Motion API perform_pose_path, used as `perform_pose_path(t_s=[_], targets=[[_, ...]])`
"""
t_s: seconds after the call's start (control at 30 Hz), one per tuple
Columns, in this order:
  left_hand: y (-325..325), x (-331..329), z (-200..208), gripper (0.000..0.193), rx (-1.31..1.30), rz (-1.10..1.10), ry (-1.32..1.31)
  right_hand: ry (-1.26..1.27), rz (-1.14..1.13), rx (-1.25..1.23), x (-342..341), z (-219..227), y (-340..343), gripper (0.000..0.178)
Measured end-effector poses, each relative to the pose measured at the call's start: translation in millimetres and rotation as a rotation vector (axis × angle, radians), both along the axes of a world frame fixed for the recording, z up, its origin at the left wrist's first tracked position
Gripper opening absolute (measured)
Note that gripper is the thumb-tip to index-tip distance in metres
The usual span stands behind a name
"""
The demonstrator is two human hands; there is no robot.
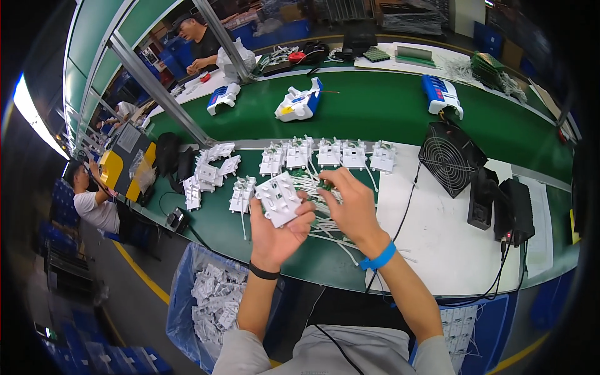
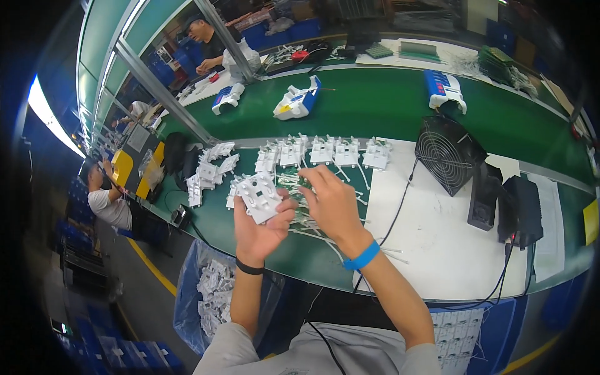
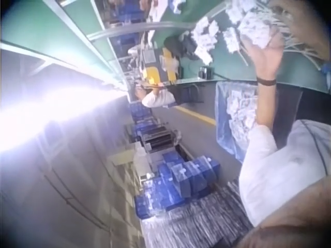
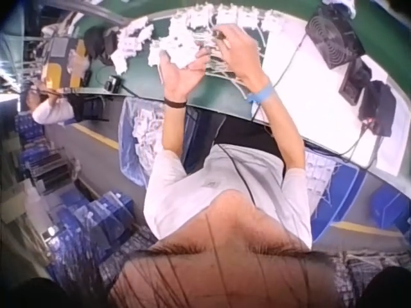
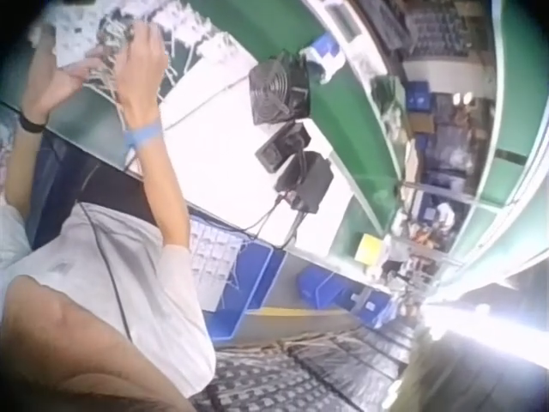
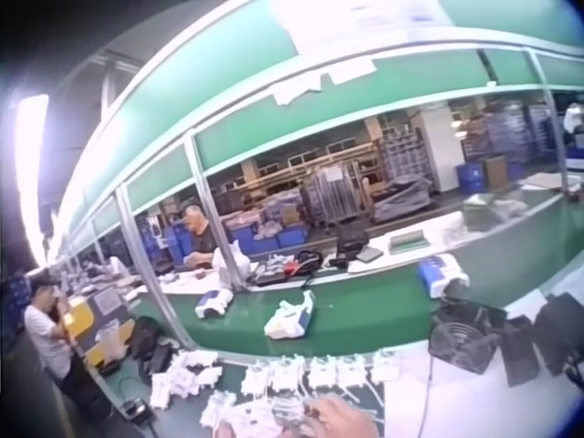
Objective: Soldering wires to small electronic circuit boards and organizing them into a container.
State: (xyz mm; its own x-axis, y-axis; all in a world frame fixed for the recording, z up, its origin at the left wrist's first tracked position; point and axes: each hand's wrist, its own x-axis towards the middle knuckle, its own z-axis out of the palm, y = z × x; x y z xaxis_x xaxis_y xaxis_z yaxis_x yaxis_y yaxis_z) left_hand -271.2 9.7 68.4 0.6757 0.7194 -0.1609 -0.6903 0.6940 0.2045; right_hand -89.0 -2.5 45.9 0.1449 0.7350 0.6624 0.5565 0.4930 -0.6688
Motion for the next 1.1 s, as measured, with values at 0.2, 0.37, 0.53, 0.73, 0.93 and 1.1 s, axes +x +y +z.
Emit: perform_pose_path(t_s=[0.2, 0.37, 0.53, 0.73, 0.93, 1.1], targets=[[-3.5, 17.1, 2.9, 0.092, 0.143, -0.129, 0.067, 0.195, -0.010, 0.194, 31.0, 40.1, -17.6, 0.025], [-11.5, 27.4, 14.7, 0.102, 0.196, -0.150, 0.229, 0.171, -0.027, 0.348, 48.0, 73.6, -45.6, 0.037], [-18.0, 36.0, 14.0, 0.100, 0.328, -0.237, 0.239, 0.062, 0.154, 0.145, 46.4, 79.2, -59.9, 0.033], [-21.5, 42.4, 10.4, 0.085, 0.312, -0.277, 0.303, -0.198, 0.151, 0.199, 53.6, 75.5, -56.6, 0.024], [-27.6, 43.1, 4.4, 0.080, 0.325, -0.325, 0.457, -0.220, 0.206, 0.010, 52.1, 76.3, -58.9, 0.018], [-21.8, 37.0, -11.2, 0.083, 0.358, -0.450, 0.465, -0.129, 0.379, -0.227, 67.0, 74.9, -59.6, 0.012]])
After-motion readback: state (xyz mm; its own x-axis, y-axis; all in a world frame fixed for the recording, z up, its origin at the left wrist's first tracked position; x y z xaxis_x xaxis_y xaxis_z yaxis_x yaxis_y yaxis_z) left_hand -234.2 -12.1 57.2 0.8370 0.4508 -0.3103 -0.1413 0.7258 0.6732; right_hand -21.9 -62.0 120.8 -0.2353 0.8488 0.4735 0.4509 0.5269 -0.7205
